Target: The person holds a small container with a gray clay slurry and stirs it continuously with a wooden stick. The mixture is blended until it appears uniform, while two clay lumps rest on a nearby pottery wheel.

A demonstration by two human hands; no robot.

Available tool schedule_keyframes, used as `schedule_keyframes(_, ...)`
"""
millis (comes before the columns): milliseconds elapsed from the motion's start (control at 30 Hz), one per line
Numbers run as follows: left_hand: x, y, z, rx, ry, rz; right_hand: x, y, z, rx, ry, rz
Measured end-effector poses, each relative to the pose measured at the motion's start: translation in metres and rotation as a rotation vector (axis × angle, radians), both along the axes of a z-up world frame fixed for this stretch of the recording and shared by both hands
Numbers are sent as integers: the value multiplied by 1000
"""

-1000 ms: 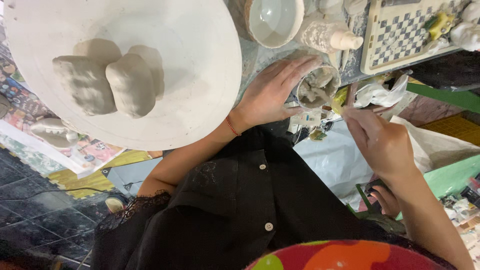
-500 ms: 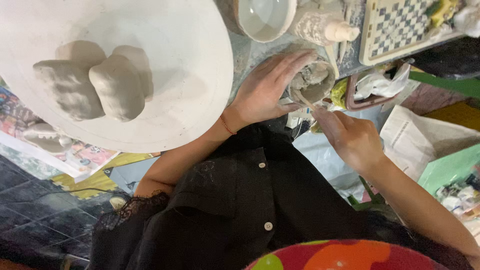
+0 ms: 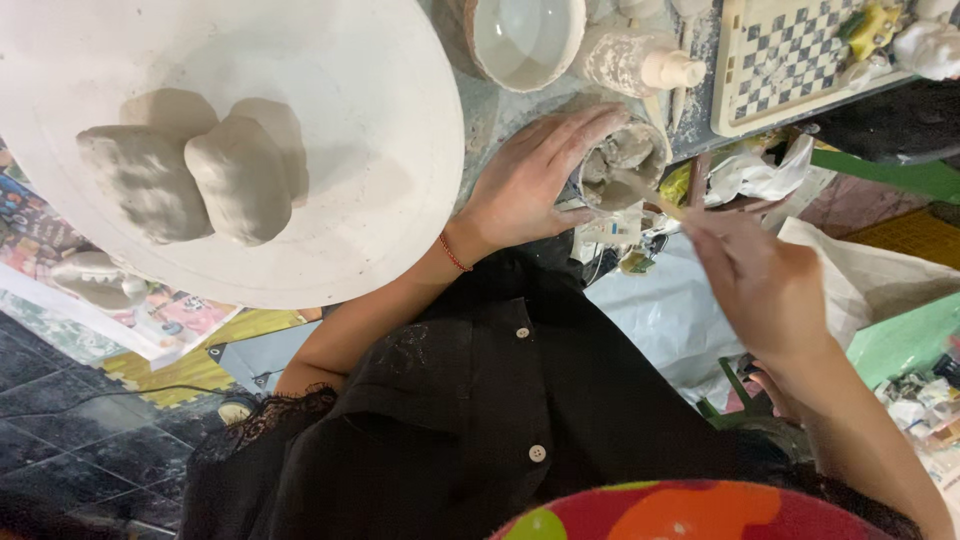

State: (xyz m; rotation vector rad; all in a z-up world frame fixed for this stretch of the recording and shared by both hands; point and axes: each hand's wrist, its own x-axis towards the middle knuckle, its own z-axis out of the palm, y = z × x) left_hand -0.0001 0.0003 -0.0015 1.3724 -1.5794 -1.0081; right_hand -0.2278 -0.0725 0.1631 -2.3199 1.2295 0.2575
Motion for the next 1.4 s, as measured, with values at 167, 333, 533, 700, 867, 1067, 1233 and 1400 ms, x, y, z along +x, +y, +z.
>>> schedule_keyframes(167,0,2,2,-13,14,22,9,13,-8,-121,-15,219)
schedule_keyframes(333,1,0,5,-3,7,18,19,26,-4,-118,97,333)
schedule_keyframes(533,1,3,4,-21,-14,17,23,33,-4,-89,97,367)
schedule_keyframes(700,-1,3,3,-21,-6,12,15,43,-10,-132,94,417)
schedule_keyframes(867,-1,6,5,-79,-16,36,9,53,-19,-198,80,431)
schedule_keyframes(1067,-2,7,6,-82,-24,33,16,55,-13,-208,171,394)
schedule_keyframes(1233,-1,10,6,-90,-50,29,24,38,-3,-168,308,382)
schedule_keyframes(1400,-1,11,0,-63,-41,34,37,32,-14,-170,419,472)
